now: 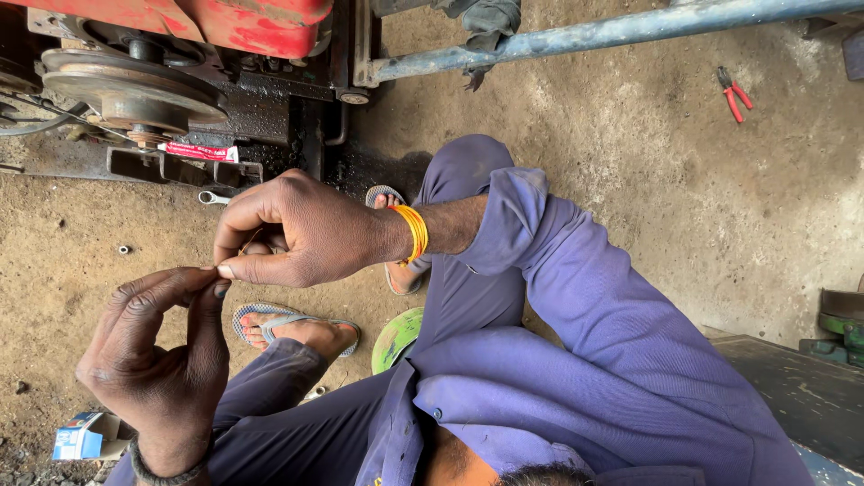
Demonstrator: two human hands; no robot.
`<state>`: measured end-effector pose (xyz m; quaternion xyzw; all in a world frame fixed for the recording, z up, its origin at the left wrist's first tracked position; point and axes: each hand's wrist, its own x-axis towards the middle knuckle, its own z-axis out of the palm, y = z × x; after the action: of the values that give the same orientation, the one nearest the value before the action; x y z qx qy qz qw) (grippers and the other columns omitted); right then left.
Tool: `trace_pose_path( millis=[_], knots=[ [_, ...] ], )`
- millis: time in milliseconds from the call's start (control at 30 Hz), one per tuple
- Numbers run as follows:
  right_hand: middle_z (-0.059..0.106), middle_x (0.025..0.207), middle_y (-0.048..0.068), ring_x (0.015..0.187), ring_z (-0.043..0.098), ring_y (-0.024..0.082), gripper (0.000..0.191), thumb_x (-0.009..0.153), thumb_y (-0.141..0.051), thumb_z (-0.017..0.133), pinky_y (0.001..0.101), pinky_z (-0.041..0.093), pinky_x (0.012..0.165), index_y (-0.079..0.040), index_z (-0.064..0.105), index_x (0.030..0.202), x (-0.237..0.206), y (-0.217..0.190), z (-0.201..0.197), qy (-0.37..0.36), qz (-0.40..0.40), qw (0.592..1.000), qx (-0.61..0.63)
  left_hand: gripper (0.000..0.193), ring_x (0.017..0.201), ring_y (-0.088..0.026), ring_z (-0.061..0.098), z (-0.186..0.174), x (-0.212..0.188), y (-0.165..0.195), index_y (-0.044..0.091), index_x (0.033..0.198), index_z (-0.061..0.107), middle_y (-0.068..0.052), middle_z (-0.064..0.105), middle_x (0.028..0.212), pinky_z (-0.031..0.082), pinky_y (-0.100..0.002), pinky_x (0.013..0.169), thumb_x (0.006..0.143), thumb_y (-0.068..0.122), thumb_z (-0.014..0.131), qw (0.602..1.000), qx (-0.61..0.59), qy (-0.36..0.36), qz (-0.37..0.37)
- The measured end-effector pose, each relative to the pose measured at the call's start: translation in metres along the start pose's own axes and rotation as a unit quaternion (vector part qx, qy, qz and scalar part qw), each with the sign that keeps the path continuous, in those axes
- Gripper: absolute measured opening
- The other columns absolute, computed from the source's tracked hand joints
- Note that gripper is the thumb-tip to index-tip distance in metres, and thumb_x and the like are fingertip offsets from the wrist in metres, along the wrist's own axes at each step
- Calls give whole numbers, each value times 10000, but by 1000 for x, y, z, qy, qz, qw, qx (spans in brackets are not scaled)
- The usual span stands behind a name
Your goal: The person sits on the ground and works on a small red engine, handling a thin wire or string and small metal parts near the belt and pulley area. They repeatedly thread and adjust the wire through components while occasionally reaching for tools on the ground.
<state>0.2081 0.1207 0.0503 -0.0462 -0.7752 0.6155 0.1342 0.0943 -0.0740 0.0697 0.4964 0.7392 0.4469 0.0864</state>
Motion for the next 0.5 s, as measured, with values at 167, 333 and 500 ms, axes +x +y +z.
trace_pose_path(
  millis=[167, 333, 500],
  knots=[
    [736, 867, -18, 789, 620, 8, 159, 973, -194, 751, 209, 542, 699, -43, 756, 1020, 2, 3, 1, -16, 30, 998, 58, 129, 921, -169, 708, 0, 1, -1, -2, 1061, 710, -117, 729, 1057, 550, -257, 827, 1024, -39, 828, 1000, 11, 0, -22],
    [764, 887, -3, 820, 656, 15, 171, 975, -197, 751, 219, 552, 720, -34, 761, 1025, 3, 5, 2, -26, 50, 995, 80, 90, 955, -170, 700, 3, -2, -7, -5, 1089, 664, -110, 704, 1080, 552, -262, 849, 1081, -50, 742, 999, 39, -14, 1],
    [771, 917, 0, 854, 677, 18, 154, 989, -180, 758, 226, 581, 768, -37, 764, 1046, 4, 5, 3, -39, 64, 989, 130, 117, 925, -229, 647, 7, -6, -16, -24, 1057, 580, -139, 634, 1019, 517, -306, 820, 1098, -41, 688, 997, 78, -24, 12]
  ],
)
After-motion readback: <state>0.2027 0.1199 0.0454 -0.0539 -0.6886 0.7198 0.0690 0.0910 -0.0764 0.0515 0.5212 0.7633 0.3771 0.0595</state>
